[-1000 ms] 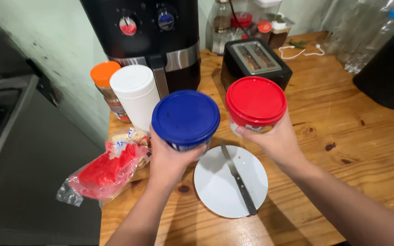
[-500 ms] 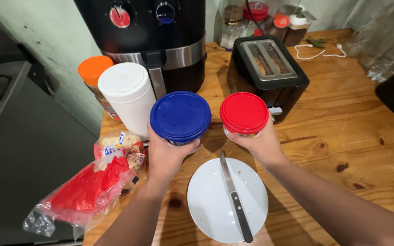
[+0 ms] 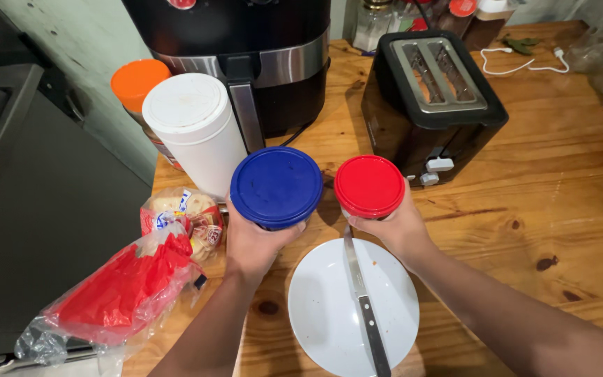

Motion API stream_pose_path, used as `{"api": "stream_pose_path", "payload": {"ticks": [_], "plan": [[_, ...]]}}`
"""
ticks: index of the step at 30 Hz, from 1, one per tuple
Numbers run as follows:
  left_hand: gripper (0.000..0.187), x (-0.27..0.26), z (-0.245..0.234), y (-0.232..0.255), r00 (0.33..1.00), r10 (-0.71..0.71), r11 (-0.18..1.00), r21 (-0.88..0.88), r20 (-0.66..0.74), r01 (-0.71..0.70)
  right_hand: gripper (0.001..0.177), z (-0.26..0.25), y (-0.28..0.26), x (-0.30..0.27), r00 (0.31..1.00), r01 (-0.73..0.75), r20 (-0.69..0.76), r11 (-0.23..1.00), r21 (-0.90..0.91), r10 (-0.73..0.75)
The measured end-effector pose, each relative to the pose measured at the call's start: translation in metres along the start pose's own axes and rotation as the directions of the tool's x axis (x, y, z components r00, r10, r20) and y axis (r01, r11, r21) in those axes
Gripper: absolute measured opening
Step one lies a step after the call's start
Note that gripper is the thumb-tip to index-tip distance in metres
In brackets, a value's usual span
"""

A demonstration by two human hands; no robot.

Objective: The person places slices of bread from a plate into a toaster and presses the lever down. They then walk to a drawer, take out a knife, open the refrigerator, retrieve two plastic spread containers, and set them on the table next to the plate while the toast cooks.

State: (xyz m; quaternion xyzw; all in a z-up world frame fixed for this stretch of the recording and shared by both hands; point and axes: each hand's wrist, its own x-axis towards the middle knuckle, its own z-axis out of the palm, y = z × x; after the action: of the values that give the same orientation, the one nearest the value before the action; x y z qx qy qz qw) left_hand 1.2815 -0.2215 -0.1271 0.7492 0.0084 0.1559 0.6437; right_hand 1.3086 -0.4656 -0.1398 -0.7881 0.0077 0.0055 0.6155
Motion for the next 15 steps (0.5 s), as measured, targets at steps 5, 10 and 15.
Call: {"api": "stream_pose_path", "payload": {"ticks": [5,10,15], "plan": [[0.103,-0.003,0.002,-0.001,0.999,-0.032,0.997,-0.077,0.011,0.033,0.093,0.008,0.004,0.003,0.999,0.033,0.011,0.996,-0.085,-0.033],[0.097,-0.008,0.008,0.004,1.000,-0.009,1.000,0.002,-0.016,0.009,0.096,0.006,0.004,0.006,1.000,-0.007,0.018,0.993,-0.116,0.009],[0.100,-0.010,0.012,0.002,0.999,0.027,0.997,0.069,-0.047,-0.023,0.096,0.004,0.005,0.008,0.999,0.015,0.037,0.998,-0.064,-0.013]]}}
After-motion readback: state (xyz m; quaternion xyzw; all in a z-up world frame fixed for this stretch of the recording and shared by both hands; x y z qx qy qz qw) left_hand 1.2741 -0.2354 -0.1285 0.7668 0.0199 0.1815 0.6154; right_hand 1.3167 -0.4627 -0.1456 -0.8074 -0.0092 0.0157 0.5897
